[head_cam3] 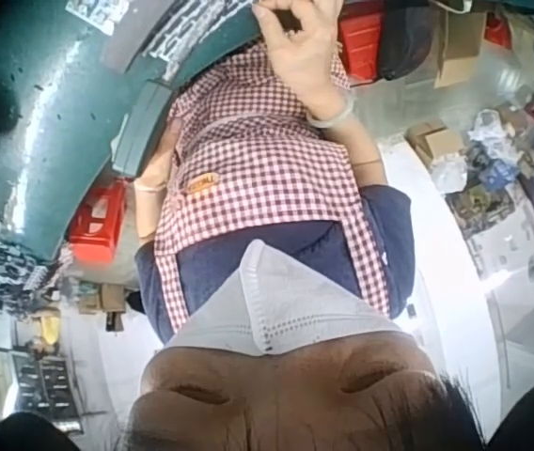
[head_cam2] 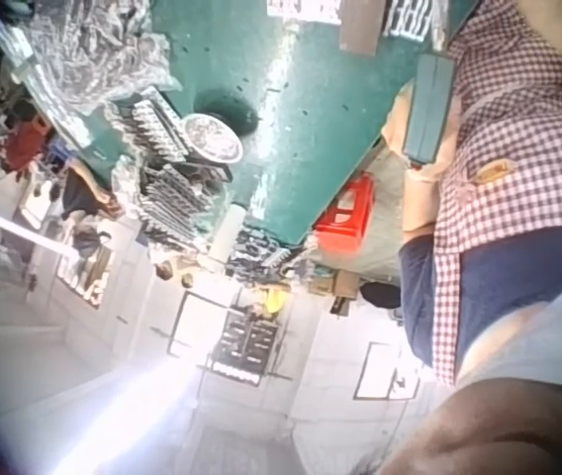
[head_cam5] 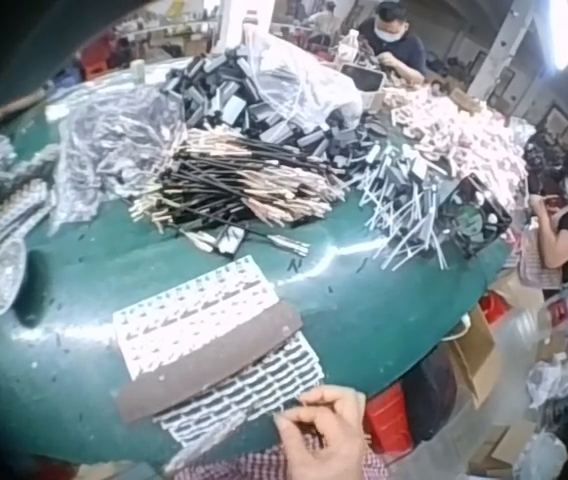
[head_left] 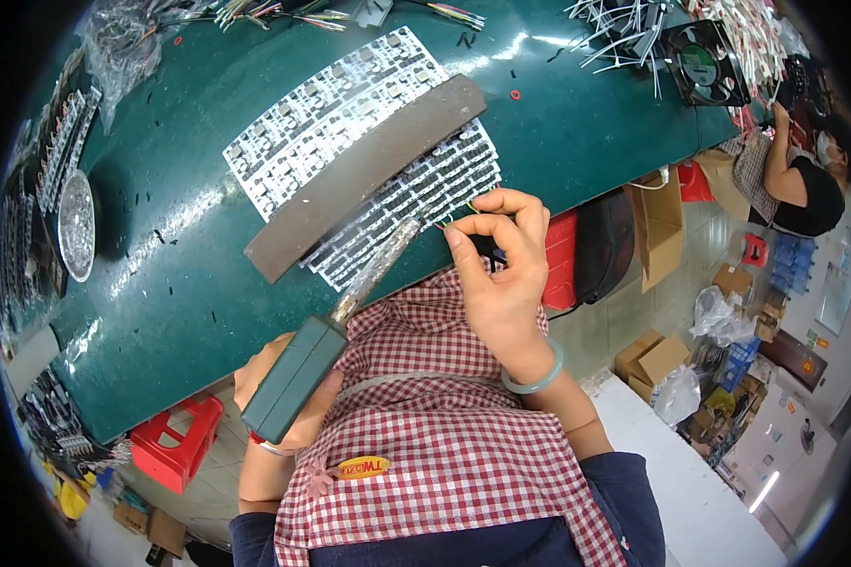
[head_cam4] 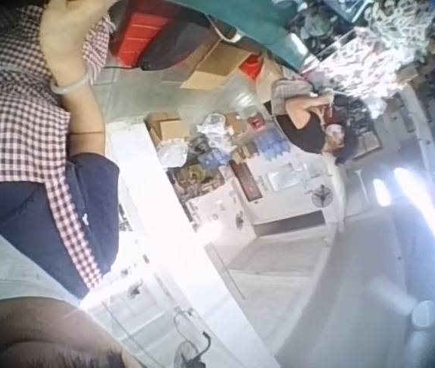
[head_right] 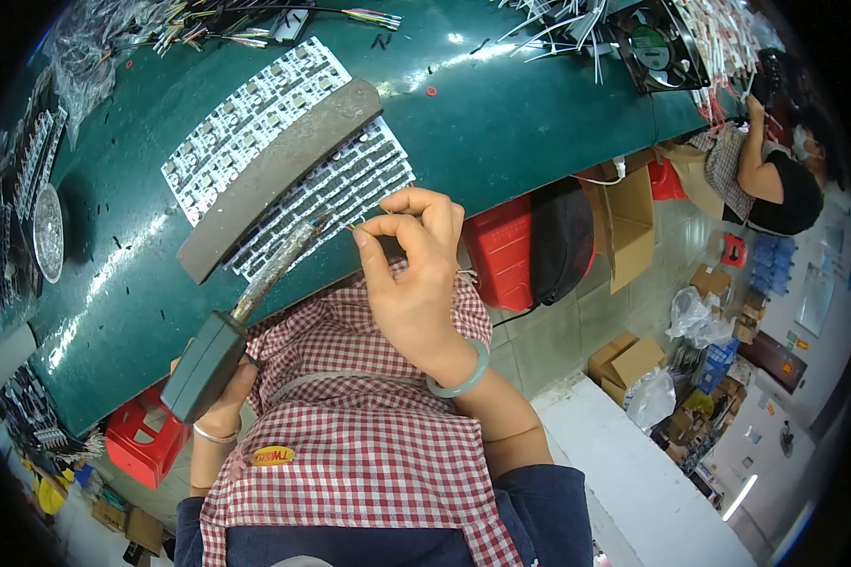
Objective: The person solders wires onto small LED circuit boards using a soldering iron and solder wire.
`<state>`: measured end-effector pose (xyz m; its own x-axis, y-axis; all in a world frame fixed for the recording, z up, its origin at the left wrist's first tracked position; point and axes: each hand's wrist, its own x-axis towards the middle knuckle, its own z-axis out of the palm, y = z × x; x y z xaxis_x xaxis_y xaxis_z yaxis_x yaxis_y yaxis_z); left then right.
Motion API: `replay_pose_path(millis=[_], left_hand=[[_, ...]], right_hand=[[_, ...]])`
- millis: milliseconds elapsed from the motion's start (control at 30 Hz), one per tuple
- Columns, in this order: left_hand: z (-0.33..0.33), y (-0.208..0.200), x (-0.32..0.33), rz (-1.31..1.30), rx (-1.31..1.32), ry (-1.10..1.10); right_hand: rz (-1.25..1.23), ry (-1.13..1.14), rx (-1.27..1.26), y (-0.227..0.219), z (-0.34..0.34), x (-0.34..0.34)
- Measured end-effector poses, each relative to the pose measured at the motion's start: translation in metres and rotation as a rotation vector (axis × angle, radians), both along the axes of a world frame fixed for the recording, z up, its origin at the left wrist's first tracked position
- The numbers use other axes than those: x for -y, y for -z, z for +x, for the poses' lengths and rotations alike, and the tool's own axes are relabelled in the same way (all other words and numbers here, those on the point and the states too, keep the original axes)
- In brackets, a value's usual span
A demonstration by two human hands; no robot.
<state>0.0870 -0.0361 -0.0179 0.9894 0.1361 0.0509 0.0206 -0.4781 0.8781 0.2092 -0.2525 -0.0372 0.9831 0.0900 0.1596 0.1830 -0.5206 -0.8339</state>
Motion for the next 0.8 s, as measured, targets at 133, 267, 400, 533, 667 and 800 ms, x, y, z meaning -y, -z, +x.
replay_pose_path(millis=[133, 267, 400, 533, 667, 800], left_hand=[[0.001, -0.001, 0.001, -0.001, -0.035, -0.008], [0.004, -0.001, 0.000, 0.058, -0.016, 0.022], [0.005, -0.001, -0.001, 0.159, 0.016, 0.062], [0.005, -0.002, 0.001, 0.020, -0.059, 0.012], [0.011, -0.003, 0.002, 0.028, -0.022, 0.066], [0.018, -0.005, 0.003, 0.037, 0.008, 0.111]], right_hand=[[-0.147, -0.020, 0.089, 0.001, -0.001, -0.003], [-0.154, -0.028, 0.110, 0.000, -0.001, -0.002], [-0.127, -0.033, 0.087, 0.000, 0.001, -0.002], [-0.134, 0.005, 0.119, 0.002, 0.002, -0.004], [-0.131, 0.033, 0.112, 0.002, 0.004, -0.005], [-0.145, 0.042, 0.107, 0.002, 0.009, -0.005]])
